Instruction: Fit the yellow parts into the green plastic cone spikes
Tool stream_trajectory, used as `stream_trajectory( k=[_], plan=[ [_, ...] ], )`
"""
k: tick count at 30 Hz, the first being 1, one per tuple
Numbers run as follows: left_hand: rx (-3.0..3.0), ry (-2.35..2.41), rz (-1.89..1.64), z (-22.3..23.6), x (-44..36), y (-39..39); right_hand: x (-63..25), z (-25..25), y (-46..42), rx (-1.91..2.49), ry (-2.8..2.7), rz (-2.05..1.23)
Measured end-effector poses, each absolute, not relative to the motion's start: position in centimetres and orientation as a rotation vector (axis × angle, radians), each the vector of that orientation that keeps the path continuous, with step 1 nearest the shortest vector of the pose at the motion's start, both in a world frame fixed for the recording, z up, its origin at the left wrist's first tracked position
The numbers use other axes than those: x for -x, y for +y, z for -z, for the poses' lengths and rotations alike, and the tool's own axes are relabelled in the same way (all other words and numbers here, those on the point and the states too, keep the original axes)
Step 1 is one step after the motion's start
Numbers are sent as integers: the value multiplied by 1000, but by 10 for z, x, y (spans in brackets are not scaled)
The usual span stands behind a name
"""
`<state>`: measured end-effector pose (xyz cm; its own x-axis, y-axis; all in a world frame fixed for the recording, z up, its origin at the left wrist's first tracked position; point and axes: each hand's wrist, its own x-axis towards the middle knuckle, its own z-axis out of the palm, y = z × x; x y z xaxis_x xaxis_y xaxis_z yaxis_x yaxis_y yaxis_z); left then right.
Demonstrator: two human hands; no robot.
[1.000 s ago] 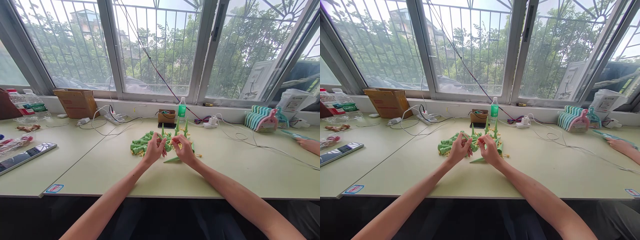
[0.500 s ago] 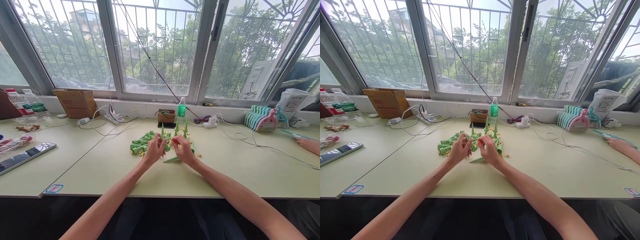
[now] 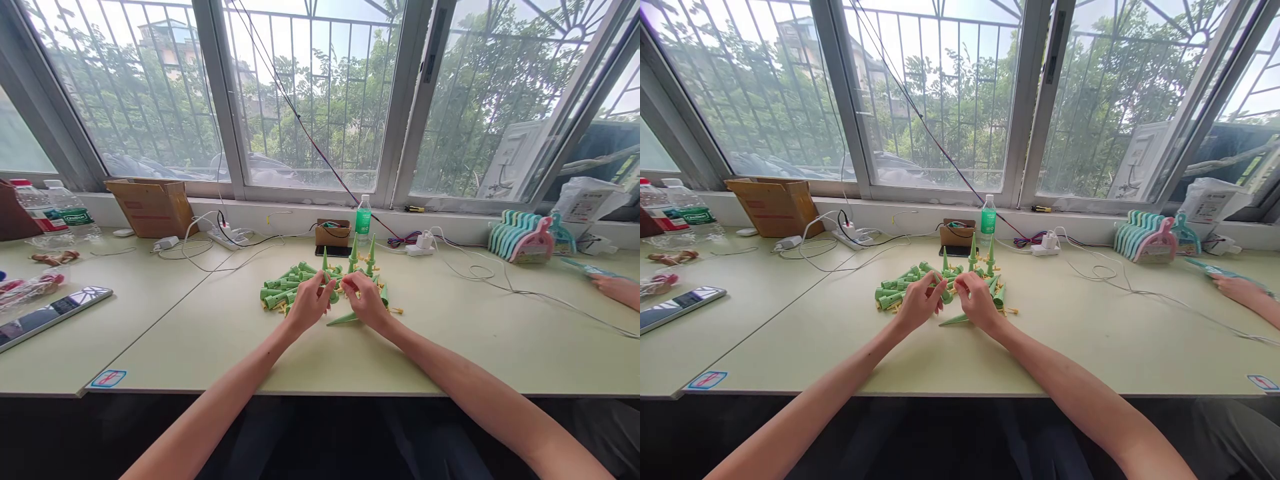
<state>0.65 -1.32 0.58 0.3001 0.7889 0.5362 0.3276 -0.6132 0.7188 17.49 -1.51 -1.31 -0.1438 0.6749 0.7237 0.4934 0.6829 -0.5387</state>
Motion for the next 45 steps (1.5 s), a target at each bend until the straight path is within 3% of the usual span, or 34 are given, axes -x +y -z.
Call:
stream_trajectory(
  k=[45],
  plan=[
    [-2100,896,-1268,-8,-7,-15,-175,16,-14,946,-1853,-227]
  ],
)
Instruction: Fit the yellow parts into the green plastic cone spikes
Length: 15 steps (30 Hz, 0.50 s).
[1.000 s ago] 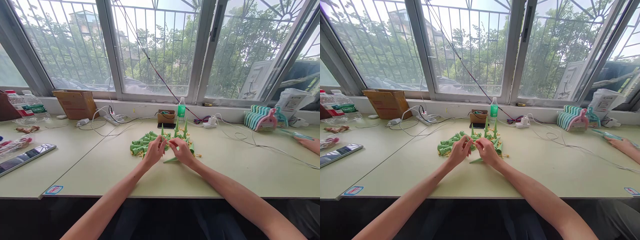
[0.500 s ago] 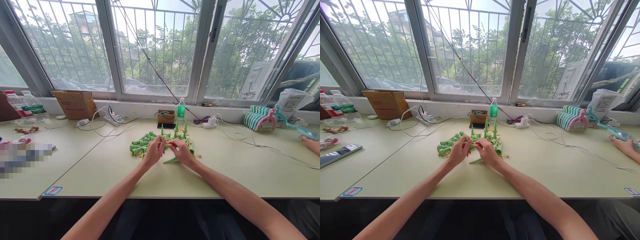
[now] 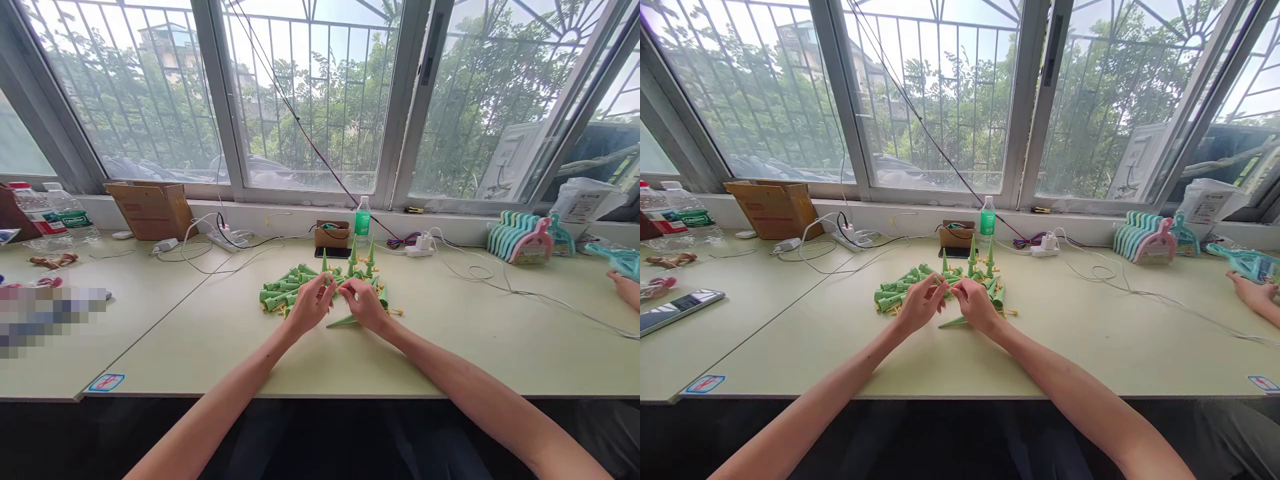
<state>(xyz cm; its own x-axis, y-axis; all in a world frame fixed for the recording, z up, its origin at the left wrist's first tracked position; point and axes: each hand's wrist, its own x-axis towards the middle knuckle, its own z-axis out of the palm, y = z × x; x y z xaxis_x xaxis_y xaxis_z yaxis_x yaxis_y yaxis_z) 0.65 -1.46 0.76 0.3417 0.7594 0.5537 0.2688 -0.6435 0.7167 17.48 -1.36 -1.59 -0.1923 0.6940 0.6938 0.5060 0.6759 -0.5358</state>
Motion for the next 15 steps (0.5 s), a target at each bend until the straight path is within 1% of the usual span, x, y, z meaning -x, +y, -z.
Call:
stream_trajectory(
  k=[15],
  plan=[
    [-2067,922,-1358,-7,-7,-12,-175,16,-13,1000,-1888,-230]
  ],
)
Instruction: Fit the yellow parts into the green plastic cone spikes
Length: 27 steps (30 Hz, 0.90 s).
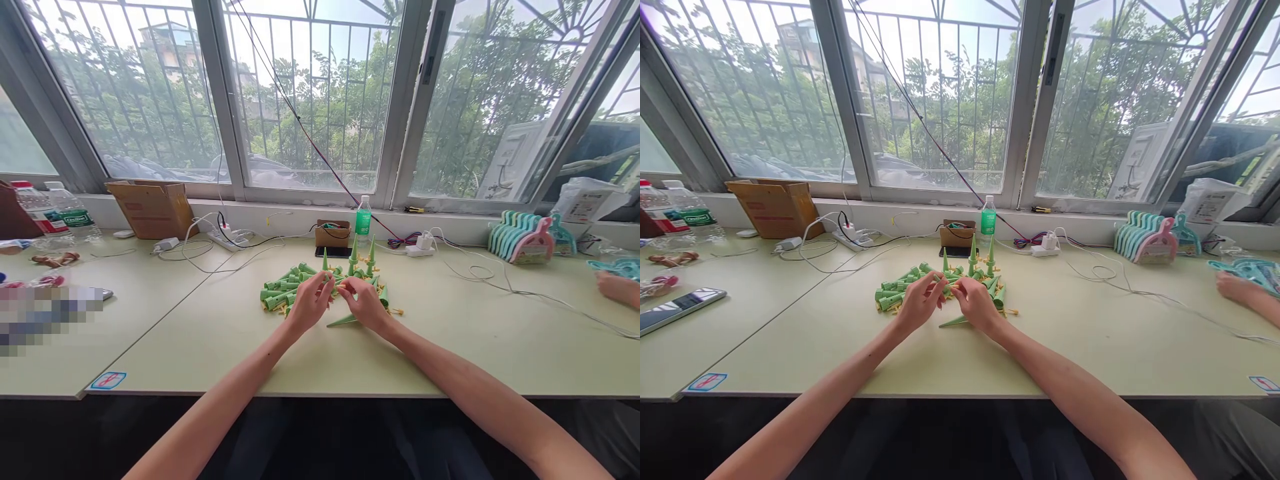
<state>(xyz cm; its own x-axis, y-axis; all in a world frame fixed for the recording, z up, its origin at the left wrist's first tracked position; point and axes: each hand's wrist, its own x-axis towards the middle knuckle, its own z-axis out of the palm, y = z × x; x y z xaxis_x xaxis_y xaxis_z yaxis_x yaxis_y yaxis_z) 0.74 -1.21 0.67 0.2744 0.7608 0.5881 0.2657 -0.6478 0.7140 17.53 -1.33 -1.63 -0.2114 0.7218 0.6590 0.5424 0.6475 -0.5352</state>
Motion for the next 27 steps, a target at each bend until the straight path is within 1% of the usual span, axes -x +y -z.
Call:
stream_trajectory(
  k=[17,22,27],
  plan=[
    [-2200,887,-1343,-3,-8,-8,-176,16,-15,1087,-1883,-275],
    [-2174,826,-1285,-3,-6,-8,-175,17,-15,1078,-1845,-294],
    [-2166,866,-1242,-5,-3,-10,-175,16,-15,1084,-1799,-290]
  ],
)
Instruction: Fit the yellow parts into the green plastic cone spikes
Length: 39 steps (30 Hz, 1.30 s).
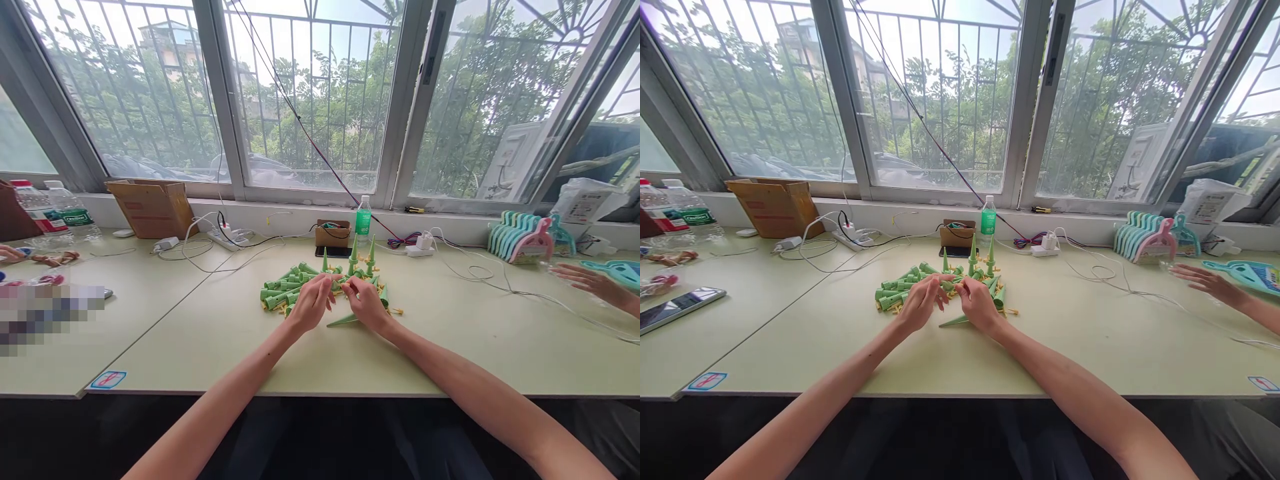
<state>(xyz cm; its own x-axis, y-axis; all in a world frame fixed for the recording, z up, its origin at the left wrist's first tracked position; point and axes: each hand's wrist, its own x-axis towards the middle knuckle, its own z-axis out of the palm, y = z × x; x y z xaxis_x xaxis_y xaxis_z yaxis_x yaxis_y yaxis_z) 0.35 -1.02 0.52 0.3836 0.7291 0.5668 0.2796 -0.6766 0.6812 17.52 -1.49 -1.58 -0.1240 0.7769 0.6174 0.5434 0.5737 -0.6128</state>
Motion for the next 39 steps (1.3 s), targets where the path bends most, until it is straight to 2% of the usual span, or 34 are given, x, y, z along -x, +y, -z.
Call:
stream_trajectory(
  k=[20,39],
  plan=[
    [-2194,913,-1297,-8,-8,-11,-176,8,-19,1064,-1710,-210],
    [-2131,906,-1184,-7,-8,-12,-177,7,-20,1041,-1629,-196]
  ],
)
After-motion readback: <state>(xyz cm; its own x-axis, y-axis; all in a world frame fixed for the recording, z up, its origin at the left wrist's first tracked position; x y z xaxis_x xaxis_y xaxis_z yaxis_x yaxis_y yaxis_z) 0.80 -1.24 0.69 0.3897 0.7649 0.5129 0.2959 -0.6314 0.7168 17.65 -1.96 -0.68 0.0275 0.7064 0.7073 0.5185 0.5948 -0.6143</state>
